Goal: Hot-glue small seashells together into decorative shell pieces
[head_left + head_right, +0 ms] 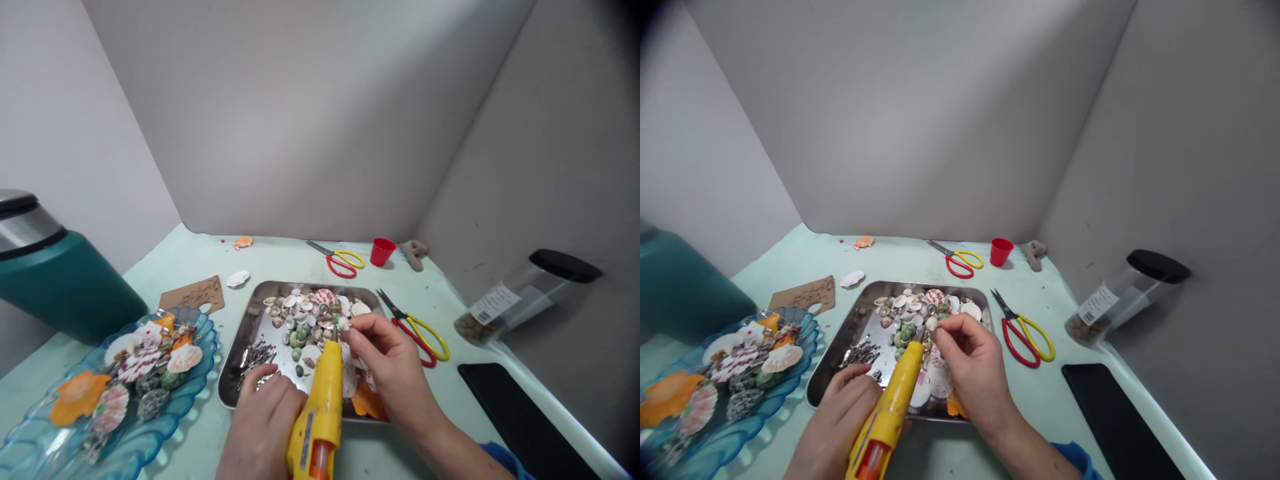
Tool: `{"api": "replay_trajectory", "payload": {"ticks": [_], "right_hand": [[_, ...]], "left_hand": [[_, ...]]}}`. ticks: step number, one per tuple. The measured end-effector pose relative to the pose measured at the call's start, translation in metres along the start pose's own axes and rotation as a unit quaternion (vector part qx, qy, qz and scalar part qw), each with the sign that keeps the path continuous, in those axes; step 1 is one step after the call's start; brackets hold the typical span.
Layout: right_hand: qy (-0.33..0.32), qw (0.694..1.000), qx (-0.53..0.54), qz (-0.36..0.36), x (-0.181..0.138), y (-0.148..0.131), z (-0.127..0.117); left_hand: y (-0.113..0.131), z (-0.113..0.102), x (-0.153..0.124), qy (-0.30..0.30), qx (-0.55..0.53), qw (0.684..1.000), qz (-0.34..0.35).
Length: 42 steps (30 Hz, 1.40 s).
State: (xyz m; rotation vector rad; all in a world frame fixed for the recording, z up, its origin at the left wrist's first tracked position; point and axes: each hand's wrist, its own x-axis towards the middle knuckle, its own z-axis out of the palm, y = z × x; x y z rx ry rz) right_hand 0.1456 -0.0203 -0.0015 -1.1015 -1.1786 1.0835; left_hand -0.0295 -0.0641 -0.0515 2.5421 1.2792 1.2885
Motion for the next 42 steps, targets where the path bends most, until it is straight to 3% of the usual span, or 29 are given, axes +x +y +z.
{"api": "replay_trajectory", "payload": {"ticks": [29,37,42], "right_hand": [[-0.007,1.000,0.003,-0.001,-0.001,0.006,0.000],[0.000,1.000,-0.001,-0.004,0.000,0.007,0.000],[-0.003,1.000,0.002,-0.003,0.000,0.008,0.000]], "left_hand": [[0.005,-0.011,0.008,-0.012,0.039,0.999,-0.005],[0.002,-0.015,0.011,-0.015,0.055,0.998,0.037],[0.004,-0.014,0.010,-0.008,0.059,0.998,-0.003]]}}
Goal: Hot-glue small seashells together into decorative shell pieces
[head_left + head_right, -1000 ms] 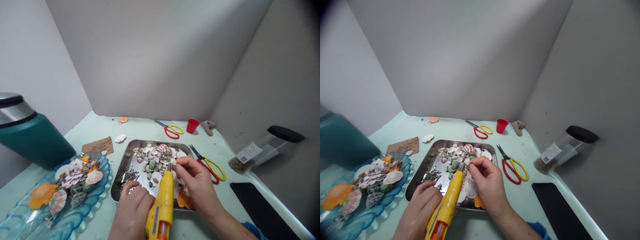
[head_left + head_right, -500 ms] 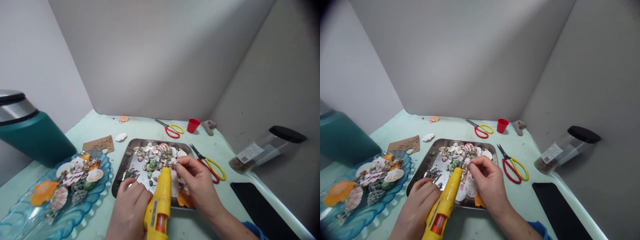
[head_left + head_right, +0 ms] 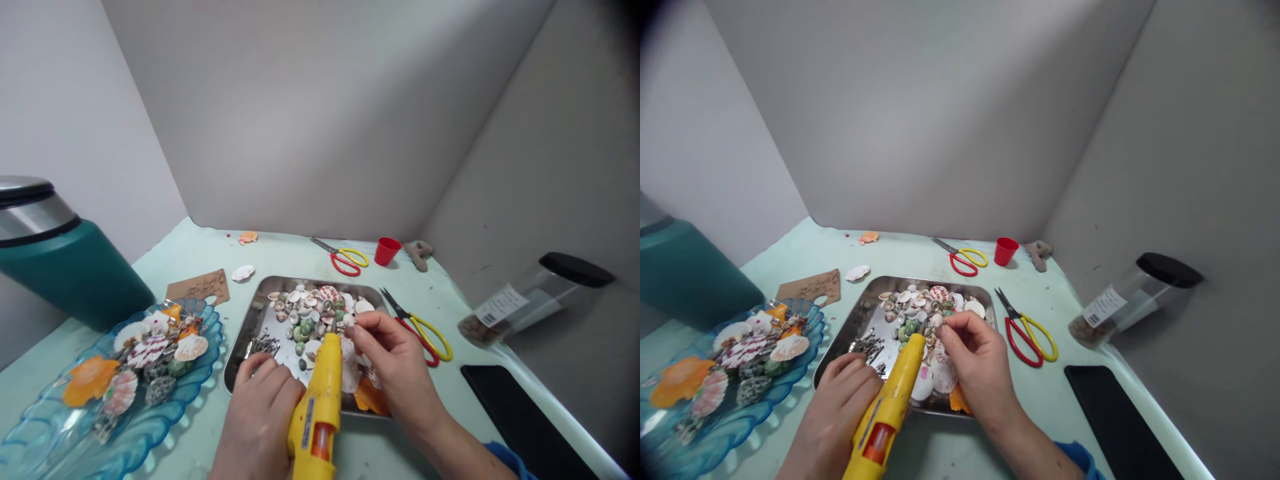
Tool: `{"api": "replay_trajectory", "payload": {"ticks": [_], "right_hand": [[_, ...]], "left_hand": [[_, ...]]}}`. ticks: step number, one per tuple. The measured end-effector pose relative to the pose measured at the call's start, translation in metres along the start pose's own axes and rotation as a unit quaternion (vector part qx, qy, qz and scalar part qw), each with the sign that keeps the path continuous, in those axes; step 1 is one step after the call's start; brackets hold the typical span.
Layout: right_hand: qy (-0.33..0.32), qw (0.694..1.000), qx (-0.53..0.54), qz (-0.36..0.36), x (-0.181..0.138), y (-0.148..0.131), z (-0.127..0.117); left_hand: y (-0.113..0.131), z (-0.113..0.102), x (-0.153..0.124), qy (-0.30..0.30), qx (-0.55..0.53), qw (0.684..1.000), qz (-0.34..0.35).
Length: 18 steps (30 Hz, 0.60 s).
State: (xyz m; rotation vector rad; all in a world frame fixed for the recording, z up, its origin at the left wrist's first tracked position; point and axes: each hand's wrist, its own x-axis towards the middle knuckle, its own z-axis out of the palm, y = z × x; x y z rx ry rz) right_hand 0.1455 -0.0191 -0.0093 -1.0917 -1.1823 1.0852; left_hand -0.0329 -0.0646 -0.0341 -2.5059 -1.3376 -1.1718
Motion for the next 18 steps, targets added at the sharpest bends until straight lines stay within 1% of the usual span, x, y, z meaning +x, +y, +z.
{"api": "replay_trajectory", "payload": {"ticks": [11,16,18], "right_hand": [[-0.007,1.000,0.000,0.001,-0.0012,0.0010,-0.0011],[-0.014,1.000,0.003,0.002,-0.0011,0.0015,-0.0015],[-0.015,1.000,0.005,0.004,-0.0005,0.0011,-0.0011]], "left_hand": [[-0.0007,0.0023,-0.0031,-0.007,-0.002,1.000,0.012],[-0.0010,0.0009,-0.0028,-0.006,-0.004,1.000,0.008],[-0.0020,-0.0002,-0.0021,-0.014,-0.003,1.000,0.016]]}}
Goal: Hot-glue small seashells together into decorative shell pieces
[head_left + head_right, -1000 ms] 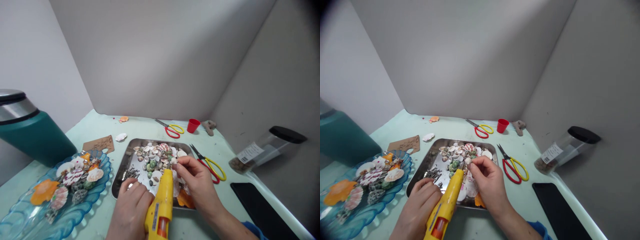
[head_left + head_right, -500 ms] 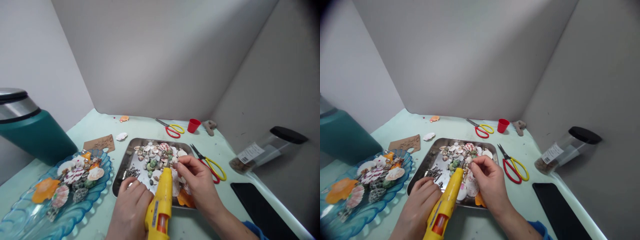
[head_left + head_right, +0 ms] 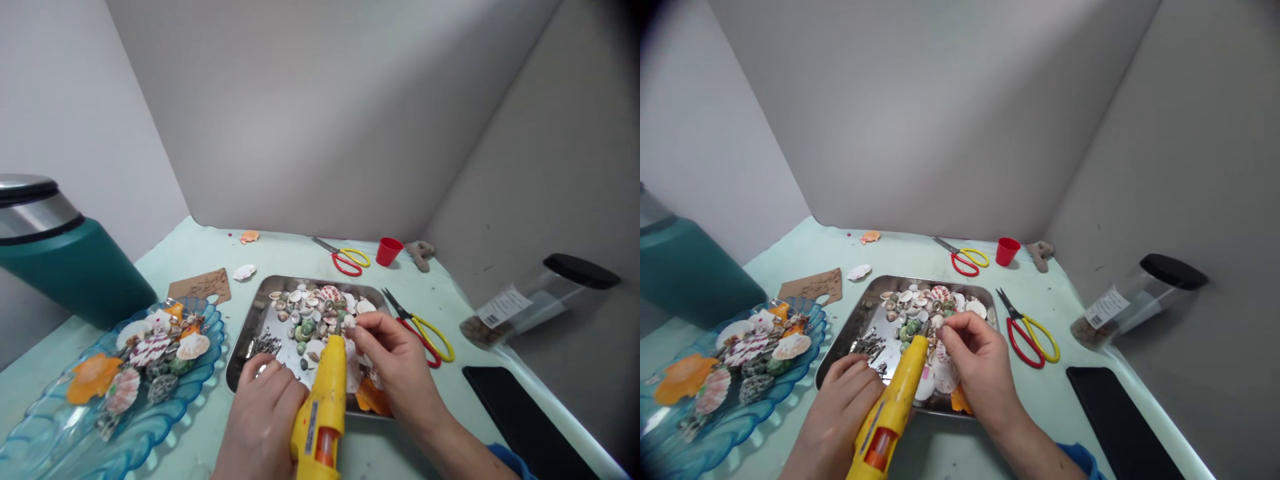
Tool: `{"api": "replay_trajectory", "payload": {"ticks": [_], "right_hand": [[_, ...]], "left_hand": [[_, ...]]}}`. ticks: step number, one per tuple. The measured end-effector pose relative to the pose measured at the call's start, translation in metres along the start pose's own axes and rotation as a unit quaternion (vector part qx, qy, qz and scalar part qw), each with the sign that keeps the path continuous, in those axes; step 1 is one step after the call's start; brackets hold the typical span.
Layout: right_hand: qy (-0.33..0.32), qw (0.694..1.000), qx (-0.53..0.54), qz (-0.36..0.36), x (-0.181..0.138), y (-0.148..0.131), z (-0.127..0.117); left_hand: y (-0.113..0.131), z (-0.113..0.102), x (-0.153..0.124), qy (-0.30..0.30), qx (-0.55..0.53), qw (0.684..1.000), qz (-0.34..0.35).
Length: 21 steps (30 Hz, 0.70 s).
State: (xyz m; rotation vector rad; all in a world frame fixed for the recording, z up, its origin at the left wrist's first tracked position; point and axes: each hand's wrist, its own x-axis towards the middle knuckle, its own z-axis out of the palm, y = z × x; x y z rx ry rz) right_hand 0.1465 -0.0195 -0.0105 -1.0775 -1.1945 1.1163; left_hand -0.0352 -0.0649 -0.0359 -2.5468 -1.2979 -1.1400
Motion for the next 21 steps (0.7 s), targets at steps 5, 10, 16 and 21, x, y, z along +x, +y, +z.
{"api": "replay_trajectory", "payload": {"ticks": [5,10,16,21], "right_hand": [[0.003,1.000,-0.001,0.006,0.0003,-0.0009,0.0008],[-0.005,1.000,0.006,0.005,-0.0008,0.0000,0.0006],[0.000,1.000,0.006,0.002,-0.0006,-0.0013,0.0007],[-0.002,1.000,-0.001,0.002,0.0007,-0.0006,-0.0001]], "left_hand": [[-0.0012,-0.0001,-0.0003,0.000,-0.006,1.000,0.002],[0.0011,0.0014,-0.0007,0.015,-0.008,1.000,0.003],[0.0026,-0.0012,0.0027,0.028,-0.008,0.999,-0.013],[0.0029,-0.0004,0.0020,0.032,-0.009,0.999,-0.015]]}}
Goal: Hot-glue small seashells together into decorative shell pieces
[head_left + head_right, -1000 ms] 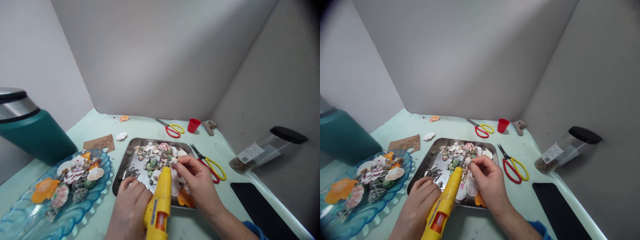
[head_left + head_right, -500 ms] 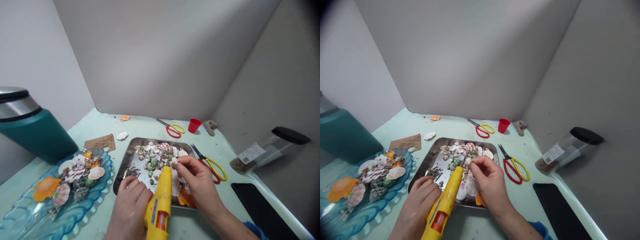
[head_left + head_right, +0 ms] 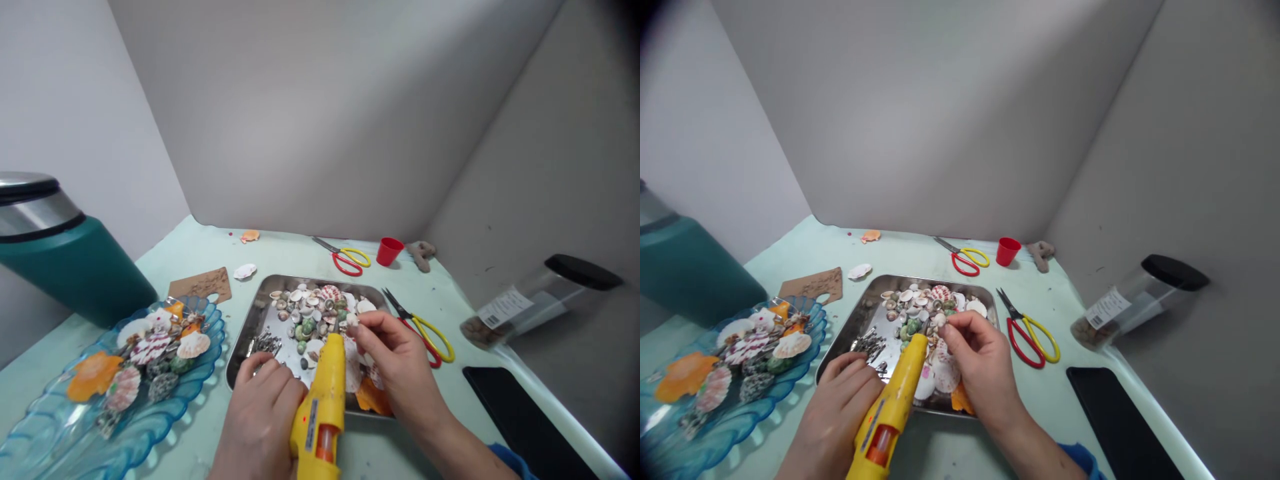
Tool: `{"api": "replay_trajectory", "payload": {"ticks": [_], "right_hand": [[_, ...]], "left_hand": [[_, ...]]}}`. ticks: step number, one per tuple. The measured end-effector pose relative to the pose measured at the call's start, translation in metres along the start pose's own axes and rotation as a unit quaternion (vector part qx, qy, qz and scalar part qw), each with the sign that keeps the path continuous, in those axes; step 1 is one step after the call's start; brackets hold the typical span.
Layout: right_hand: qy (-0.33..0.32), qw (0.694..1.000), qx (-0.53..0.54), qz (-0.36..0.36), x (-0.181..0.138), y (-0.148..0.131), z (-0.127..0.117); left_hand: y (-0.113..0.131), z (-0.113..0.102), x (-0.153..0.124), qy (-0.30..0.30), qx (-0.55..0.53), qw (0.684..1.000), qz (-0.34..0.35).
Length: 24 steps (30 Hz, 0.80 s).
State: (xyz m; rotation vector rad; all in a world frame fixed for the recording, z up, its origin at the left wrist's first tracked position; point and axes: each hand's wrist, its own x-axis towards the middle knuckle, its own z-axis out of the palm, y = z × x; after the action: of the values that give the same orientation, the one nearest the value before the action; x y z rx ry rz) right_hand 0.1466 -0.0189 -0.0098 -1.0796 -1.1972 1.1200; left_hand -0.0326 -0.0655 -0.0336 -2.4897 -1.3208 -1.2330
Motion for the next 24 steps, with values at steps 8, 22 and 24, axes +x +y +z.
{"api": "replay_trajectory", "payload": {"ticks": [8,22,24], "right_hand": [[0.020,1.000,-0.012,0.008,0.000,0.000,0.000],[0.085,0.995,0.036,-0.035,0.007,-0.001,-0.006],[0.087,0.994,0.036,-0.050,0.008,0.000,-0.008]], "left_hand": [[0.002,-0.005,0.003,-0.024,0.005,1.000,-0.008],[-0.016,-0.050,0.047,-0.311,0.270,0.895,-0.169],[-0.018,-0.053,0.050,-0.324,0.288,0.886,-0.166]]}}
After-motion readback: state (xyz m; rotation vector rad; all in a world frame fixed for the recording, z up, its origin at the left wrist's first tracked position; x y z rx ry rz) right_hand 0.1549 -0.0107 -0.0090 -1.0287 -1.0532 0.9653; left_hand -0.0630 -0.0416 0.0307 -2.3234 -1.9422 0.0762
